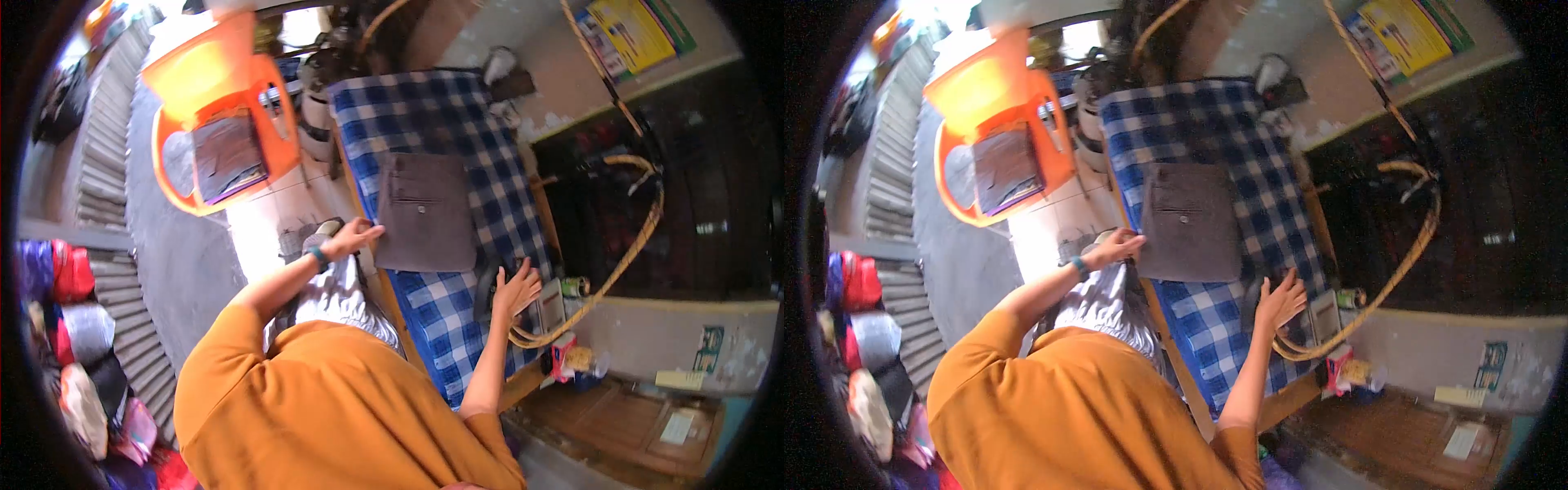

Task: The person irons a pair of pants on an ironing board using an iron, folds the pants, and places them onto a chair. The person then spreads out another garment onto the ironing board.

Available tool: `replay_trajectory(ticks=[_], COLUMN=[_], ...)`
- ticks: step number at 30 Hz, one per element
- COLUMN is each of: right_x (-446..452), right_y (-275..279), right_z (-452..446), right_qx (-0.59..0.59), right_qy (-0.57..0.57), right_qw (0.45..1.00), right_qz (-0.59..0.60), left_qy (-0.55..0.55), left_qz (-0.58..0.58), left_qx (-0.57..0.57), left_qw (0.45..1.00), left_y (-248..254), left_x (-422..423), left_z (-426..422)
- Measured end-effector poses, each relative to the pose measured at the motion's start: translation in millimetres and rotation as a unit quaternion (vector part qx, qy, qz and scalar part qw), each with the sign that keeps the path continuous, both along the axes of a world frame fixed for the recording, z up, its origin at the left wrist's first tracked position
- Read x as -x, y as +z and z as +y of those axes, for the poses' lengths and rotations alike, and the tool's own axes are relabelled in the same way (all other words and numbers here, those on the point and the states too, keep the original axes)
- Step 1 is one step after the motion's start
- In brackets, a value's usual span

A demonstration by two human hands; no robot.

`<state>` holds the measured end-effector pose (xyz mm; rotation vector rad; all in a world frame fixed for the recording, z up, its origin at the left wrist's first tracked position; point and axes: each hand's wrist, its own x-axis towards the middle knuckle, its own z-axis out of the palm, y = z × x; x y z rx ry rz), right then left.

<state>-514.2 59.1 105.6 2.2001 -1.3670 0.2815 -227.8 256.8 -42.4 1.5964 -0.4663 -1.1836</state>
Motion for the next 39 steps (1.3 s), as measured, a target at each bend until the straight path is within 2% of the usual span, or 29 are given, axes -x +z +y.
replay_trajectory(ticks=[2, 3, 4, 6, 7, 8, 9, 10, 11, 12, 13, 16, 17, 18, 19, 20, 22, 24, 26, 28, 30, 32, 33, 34, 35, 36, 37, 38, 39], right_x=[-11.0, -17.3, -26.0, -40.9, -45.5, -42.6, -49.1, -52.1, -41.5, -42.6, -41.3, -92.0, -116.0, -147.6, -177.0, -204.3, -262.7, -327.0, -387.3, -455.9, -513.4, -558.7, -574.9, -586.7, -594.8, -600.1, -600.2, -589.1, -557.5], right_y=[-49.5, -71.7, -99.0, -115.0, -110.7, -122.4, -99.0, -77.9, -88.2, -71.0, -73.3, -9.9, 14.4, 37.7, 50.1, 52.7, 51.6, 15.4, -40.1, -73.0, -94.9, -123.0, -142.7, -184.1, -209.2, -226.7, -241.1, -267.1, -323.0], right_z=[-9.2, -13.9, -11.9, -5.5, -7.8, -18.3, -17.1, -11.5, -28.4, -24.9, -30.0, 15.9, 37.9, 62.3, 82.1, 94.0, 111.8, 130.1, 137.4, 157.5, 174.0, 182.8, 187.7, 192.2, 196.8, 202.4, 206.3, 205.3, 202.4], right_qx=[-0.184, -0.316, -0.326, -0.372, -0.407, -0.415, -0.553, -0.576, -0.635, -0.693, -0.706, -0.696, -0.698, -0.679, -0.657, -0.659, -0.711, -0.698, -0.712, -0.746, -0.787, -0.803, -0.817, -0.784, -0.791, -0.796, -0.795, -0.795, -0.655], right_qy=[0.100, 0.118, 0.087, 0.042, 0.029, -0.041, -0.102, -0.129, -0.150, -0.144, -0.174, -0.134, -0.137, -0.108, -0.082, -0.089, 0.004, 0.111, 0.162, 0.226, 0.237, 0.240, 0.244, 0.292, 0.287, 0.280, 0.242, 0.201, 0.251], right_qw=[0.973, 0.931, 0.928, 0.905, 0.887, 0.883, 0.763, 0.721, 0.641, 0.552, 0.491, 0.535, 0.537, 0.571, 0.602, 0.600, 0.611, 0.614, 0.608, 0.541, 0.483, 0.461, 0.443, 0.439, 0.424, 0.411, 0.471, 0.520, 0.700], right_qz=[-0.095, -0.139, -0.160, -0.200, -0.219, -0.216, -0.319, -0.362, -0.404, -0.442, -0.479, -0.459, -0.453, -0.449, -0.446, -0.444, -0.348, -0.353, -0.313, -0.315, -0.302, -0.291, -0.277, -0.327, -0.336, -0.344, -0.295, -0.240, -0.131], left_qy=[-0.078, -0.046, -0.014, 0.033, 0.021, 0.005, 0.018, 0.029, 0.008, -0.015, -0.014, -0.046, -0.020, -0.051, -0.044, -0.038, 0.041, 0.092, 0.151, 0.218, 0.317, 0.340, 0.366, 0.390, 0.380, 0.399, 0.415, 0.366, 0.321], left_qz=[-0.023, -0.043, -0.066, -0.178, -0.147, -0.115, -0.099, -0.084, -0.024, 0.037, 0.072, 0.160, 0.162, 0.198, 0.185, 0.169, 0.044, -0.082, -0.067, -0.125, -0.137, -0.076, -0.073, -0.069, -0.069, -0.010, 0.050, 0.049, 0.058], left_qx=[-0.077, -0.046, -0.014, -0.179, -0.180, -0.178, -0.155, -0.132, -0.096, -0.058, -0.059, 0.021, 0.046, 0.071, 0.066, 0.061, 0.011, -0.058, -0.041, -0.125, -0.062, 0.071, 0.075, 0.080, 0.074, 0.038, 0.001, -0.001, -0.053], left_qw=[0.994, 0.997, 0.998, 0.967, 0.972, 0.977, 0.983, 0.987, 0.995, 0.998, 0.996, 0.986, 0.985, 0.976, 0.980, 0.983, 0.998, 0.991, 0.985, 0.960, 0.937, 0.935, 0.925, 0.915, 0.919, 0.916, 0.908, 0.929, 0.944], left_y=[-22.6, -19.4, -13.9, 15.6, 14.7, 11.6, 7.0, 2.1, 2.2, 2.5, 12.8, 79.8, 47.6, 63.2, 67.9, 68.9, 66.3, 25.5, 10.5, 13.9, -15.1, -25.3, -36.2, -52.1, -64.5, -79.4, -93.3, -168.4, -205.9], left_x=[-1.9, 3.7, 11.3, 25.8, 23.2, 18.8, 20.2, 18.3, 8.4, -1.4, -11.8, -72.7, -83.4, -108.2, -129.3, -149.6, -187.3, -228.0, -273.9, -312.3, -341.9, -371.8, -382.3, -392.2, -399.4, -403.5, -405.5, -403.0, -388.2], left_z=[-24.1, -30.4, -36.7, -45.5, -48.2, -49.8, -51.1, -50.5, -45.8, -41.5, -34.7, 10.8, 10.6, 31.1, 50.1, 68.5, 110.7, 150.7, 192.1, 227.8, 252.8, 272.7, 280.0, 285.6, 287.6, 291.2, 293.7, 314.9, 325.3])
